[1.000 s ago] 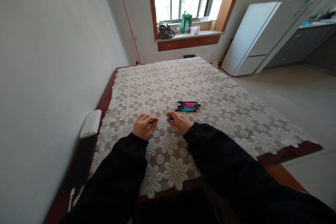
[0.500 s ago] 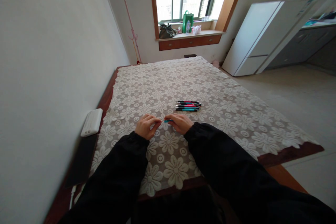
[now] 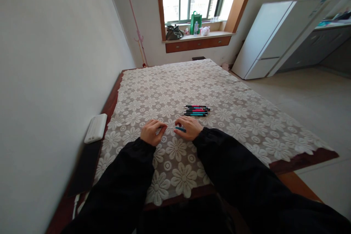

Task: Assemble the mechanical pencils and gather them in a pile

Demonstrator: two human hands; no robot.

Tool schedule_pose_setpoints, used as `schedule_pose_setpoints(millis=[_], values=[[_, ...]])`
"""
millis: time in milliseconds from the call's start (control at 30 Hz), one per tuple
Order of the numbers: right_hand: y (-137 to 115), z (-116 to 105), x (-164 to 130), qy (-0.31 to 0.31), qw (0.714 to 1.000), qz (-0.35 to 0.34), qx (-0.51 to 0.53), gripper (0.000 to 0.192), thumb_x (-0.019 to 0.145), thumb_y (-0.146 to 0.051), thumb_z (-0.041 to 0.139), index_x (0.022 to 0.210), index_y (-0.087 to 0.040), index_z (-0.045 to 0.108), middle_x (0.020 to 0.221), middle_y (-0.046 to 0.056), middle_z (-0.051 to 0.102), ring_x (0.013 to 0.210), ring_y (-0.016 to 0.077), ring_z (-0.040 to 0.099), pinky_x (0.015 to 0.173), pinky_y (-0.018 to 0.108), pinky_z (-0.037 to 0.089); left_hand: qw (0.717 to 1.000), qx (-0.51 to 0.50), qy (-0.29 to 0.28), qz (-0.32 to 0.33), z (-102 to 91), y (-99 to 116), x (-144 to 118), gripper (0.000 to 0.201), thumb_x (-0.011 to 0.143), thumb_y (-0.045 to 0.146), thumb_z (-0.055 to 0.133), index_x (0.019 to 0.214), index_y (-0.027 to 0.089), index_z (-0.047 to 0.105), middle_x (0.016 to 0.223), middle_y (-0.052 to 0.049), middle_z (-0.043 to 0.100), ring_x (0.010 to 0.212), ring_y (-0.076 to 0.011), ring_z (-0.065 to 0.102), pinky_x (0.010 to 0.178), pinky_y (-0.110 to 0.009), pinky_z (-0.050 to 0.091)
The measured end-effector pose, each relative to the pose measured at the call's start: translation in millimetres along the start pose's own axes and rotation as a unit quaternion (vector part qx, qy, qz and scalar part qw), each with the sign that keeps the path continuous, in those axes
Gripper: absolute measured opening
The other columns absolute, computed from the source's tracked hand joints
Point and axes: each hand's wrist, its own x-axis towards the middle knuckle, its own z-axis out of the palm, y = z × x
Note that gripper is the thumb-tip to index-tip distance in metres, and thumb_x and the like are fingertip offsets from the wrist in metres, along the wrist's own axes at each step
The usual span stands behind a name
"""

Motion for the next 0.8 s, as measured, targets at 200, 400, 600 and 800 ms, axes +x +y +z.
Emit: schedule_pose_setpoints(millis=[200,400,600,800], values=[[9.4,-4.1,-1.5,-0.037,0.998,0.005,-0.042,0.024,0.074,-0.029,0.070,0.094,-0.021,0.060,0.089,0.003,0.062,0.085,0.0211,0.056,0.075,0.031,0.040,1.000,-0.001,0.006,-0.015,0.9,-2.5,-0.7,0.012,0.090,0.028,0.061,0.086,0.024,0.072,0.085,-0.003,0.073,0.086,-0.0197,0.064,0.080,-0.033,0.053],[17.9,-1.4,-1.1,-0.041,0.998,-0.027,-0.031,0.010,0.092,-0.025,0.060,0.092,-0.020,0.068,0.087,0.005,0.066,0.084,0.0193,0.059,0.075,0.029,0.041,1.000,-0.001,0.003,-0.023,0.5,-0.9,-0.3,0.013,0.090,0.029,0.061,0.087,0.024,0.072,0.085,-0.003,0.073,0.085,-0.0196,0.064,0.080,-0.034,0.053],[16.2,2.9,-2.8,-0.025,0.999,-0.047,-0.008,0.025,0.100,-0.037,0.052,0.113,-0.026,0.071,0.082,0.003,0.067,0.076,0.0162,0.061,0.068,0.025,0.041,1.000,-0.007,-0.018,-0.002,2.8,-3.6,-0.6,0.012,0.088,0.034,0.064,0.087,0.026,0.074,0.082,-0.001,0.075,0.082,-0.0193,0.066,0.078,-0.034,0.054],[14.2,4.2,-2.5,-0.013,1.000,-0.007,0.010,0.024,0.095,-0.036,0.061,0.115,-0.023,0.065,0.088,0.004,0.070,0.080,0.0170,0.064,0.072,0.026,0.043,0.998,0.001,-0.053,0.035,5.4,-7.5,-2.1,0.013,0.090,0.031,0.062,0.094,0.028,0.074,0.082,0.000,0.075,0.083,-0.0185,0.067,0.078,-0.034,0.054]])
